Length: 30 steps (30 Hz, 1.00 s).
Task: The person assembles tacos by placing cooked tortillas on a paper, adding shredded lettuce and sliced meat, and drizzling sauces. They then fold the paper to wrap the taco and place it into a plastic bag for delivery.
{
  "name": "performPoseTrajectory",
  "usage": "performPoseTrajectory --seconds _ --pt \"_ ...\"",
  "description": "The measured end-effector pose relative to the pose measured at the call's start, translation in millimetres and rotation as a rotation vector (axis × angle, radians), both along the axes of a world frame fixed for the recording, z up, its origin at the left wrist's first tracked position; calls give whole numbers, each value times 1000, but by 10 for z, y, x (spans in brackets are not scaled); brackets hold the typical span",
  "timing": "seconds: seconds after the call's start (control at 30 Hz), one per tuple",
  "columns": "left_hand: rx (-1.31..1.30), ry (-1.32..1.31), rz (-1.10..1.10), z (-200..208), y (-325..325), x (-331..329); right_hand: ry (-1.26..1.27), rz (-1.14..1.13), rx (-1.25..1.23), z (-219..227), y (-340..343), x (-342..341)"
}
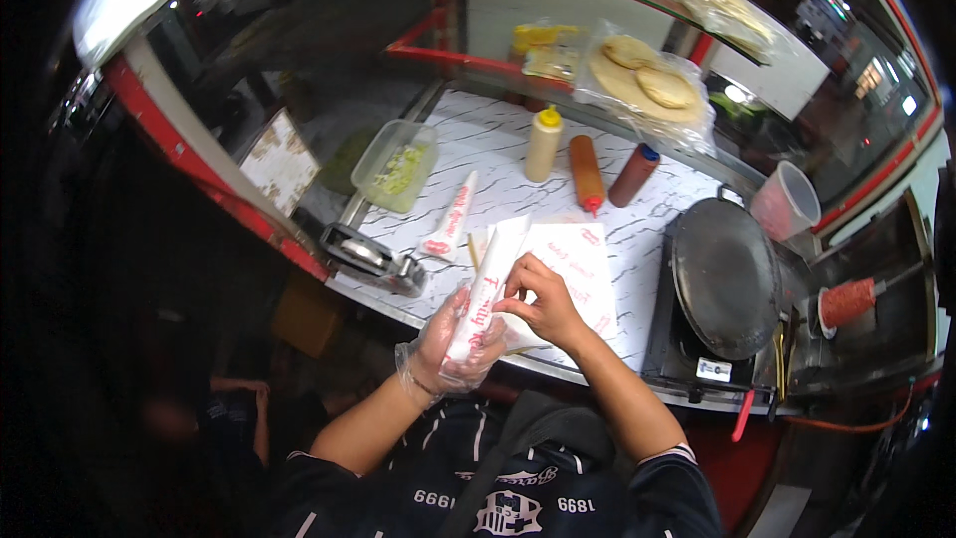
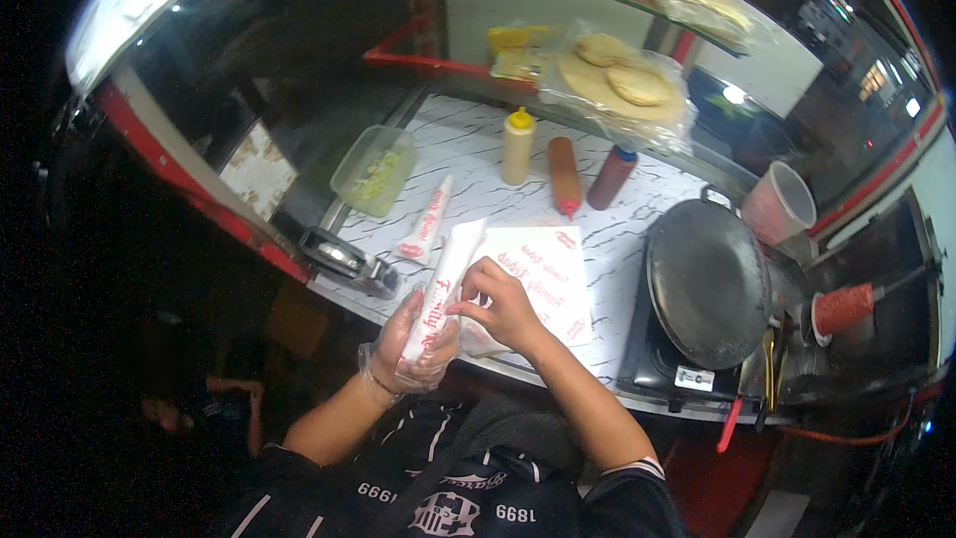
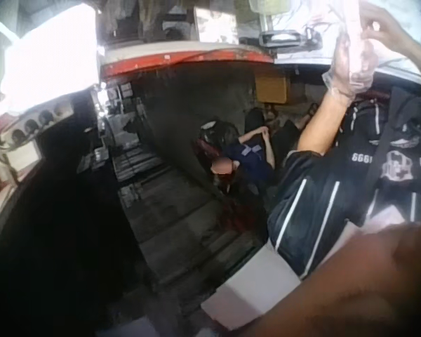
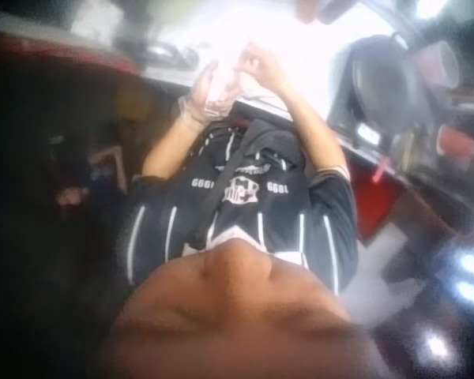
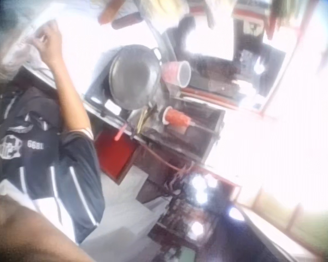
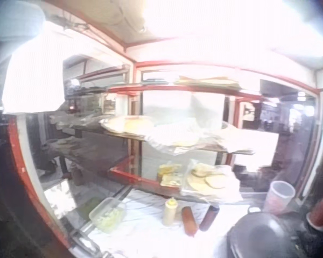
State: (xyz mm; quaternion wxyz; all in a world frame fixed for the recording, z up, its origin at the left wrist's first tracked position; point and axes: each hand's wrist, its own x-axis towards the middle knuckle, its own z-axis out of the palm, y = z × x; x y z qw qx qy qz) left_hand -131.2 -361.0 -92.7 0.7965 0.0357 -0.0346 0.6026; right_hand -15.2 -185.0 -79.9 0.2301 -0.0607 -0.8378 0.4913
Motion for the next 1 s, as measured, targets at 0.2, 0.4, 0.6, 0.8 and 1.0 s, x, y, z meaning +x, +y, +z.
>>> performPoseTrajectory --seconds 0.2,0.4,0.6,0.8,1.0 --pt "-120 922 308 -25 411 245 34 -294 -404 -23 47 504" --pt "400 2197 1172 -323 1068 163 -48 -498 -107 339 98 549" --pt "621 1982 841 -317 1164 -132 -8 -501 128 -321 215 710" --pt "544 1889 731 -399 786 -105 -27 -578 196 -534 -257 913" --pt "-138 1626 406 -811 694 108 -278 -594 -646 -1061 -258 946"
